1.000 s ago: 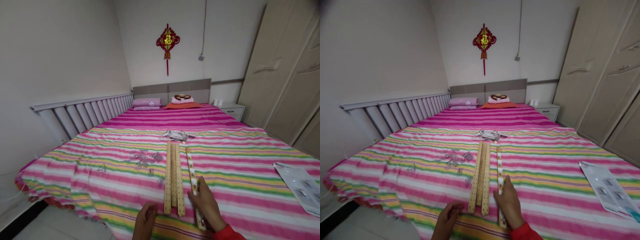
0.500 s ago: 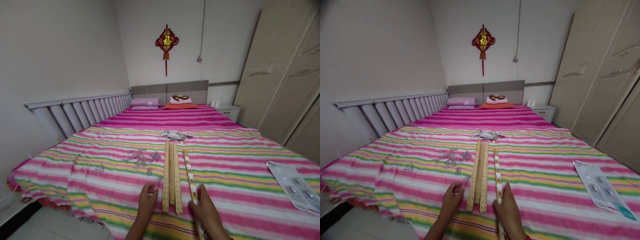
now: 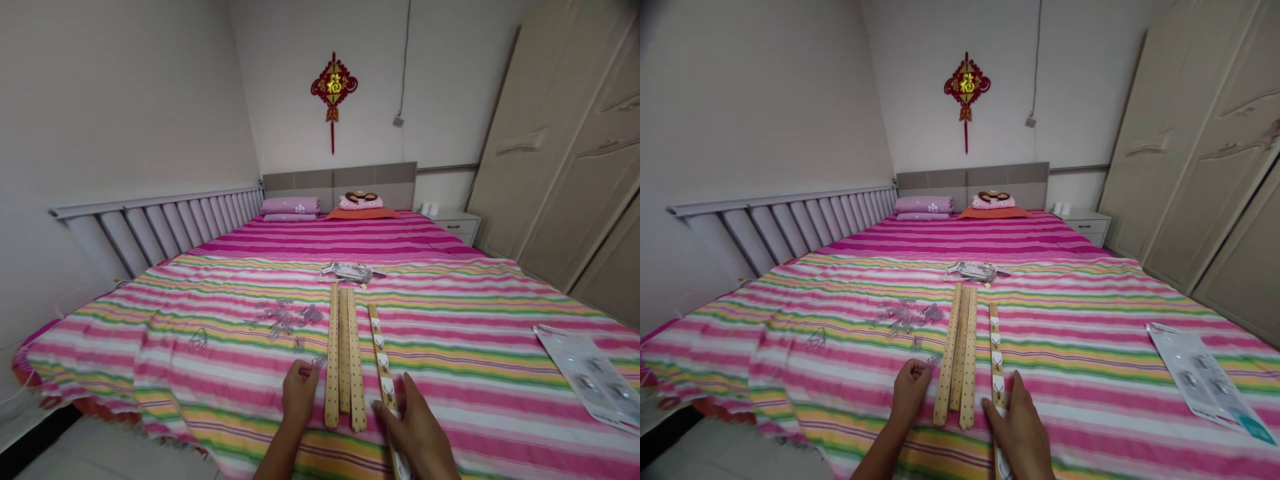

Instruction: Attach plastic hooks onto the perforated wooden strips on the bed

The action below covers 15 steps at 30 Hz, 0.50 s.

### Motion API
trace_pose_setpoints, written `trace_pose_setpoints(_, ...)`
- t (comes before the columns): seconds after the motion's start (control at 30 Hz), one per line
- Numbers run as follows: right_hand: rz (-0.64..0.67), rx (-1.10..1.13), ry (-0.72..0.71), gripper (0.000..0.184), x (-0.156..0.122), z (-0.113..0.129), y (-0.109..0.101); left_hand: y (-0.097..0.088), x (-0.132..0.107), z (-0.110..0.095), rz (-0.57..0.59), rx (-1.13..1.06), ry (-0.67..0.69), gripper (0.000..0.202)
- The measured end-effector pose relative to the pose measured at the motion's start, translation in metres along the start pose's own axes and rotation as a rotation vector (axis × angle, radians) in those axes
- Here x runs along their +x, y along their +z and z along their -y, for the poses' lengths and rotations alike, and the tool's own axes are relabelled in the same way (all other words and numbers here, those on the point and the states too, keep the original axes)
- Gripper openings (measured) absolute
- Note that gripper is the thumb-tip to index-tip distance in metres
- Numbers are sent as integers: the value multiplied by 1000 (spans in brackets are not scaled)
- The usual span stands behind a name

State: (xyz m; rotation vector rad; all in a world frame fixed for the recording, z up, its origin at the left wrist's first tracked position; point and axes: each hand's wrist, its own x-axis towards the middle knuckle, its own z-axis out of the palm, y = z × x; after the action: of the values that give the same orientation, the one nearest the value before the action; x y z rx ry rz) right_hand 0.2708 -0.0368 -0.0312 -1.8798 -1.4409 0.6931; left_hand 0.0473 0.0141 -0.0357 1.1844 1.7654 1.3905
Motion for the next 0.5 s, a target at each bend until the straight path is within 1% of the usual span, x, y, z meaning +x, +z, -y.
trace_pose_setpoints(0.1, -100, 70, -123, 61, 1, 4, -2, -3, -1, -9, -6, -95, -35, 34)
trace_pose_setpoints(0.17, -105, 189, -192, 43, 3, 8, -1, -6, -2, -14, 6, -165, -65, 36)
trace_pose_setpoints(0.23, -44, 352, -205, 34, 3, 16, -2, -9, -5, -20, 43, -225, -105, 34)
trace_pose_setpoints(0.3, 46, 504, -188, 32, 1, 29, -6, -10, -10, -26, 97, -261, -110, 31)
trace_pose_setpoints(0.37, 126, 607, -180, 32, -1, 42, -12, -11, -19, -34, 129, -232, -32, 27)
trace_pose_setpoints(0.4, 160, 647, -175, 33, -3, 48, -14, -11, -24, -39, 134, -184, 49, 24)
trace_pose_setpoints(0.5, 240, 756, -141, 35, -5, 58, -14, -11, -42, -52, 105, 52, 380, 14)
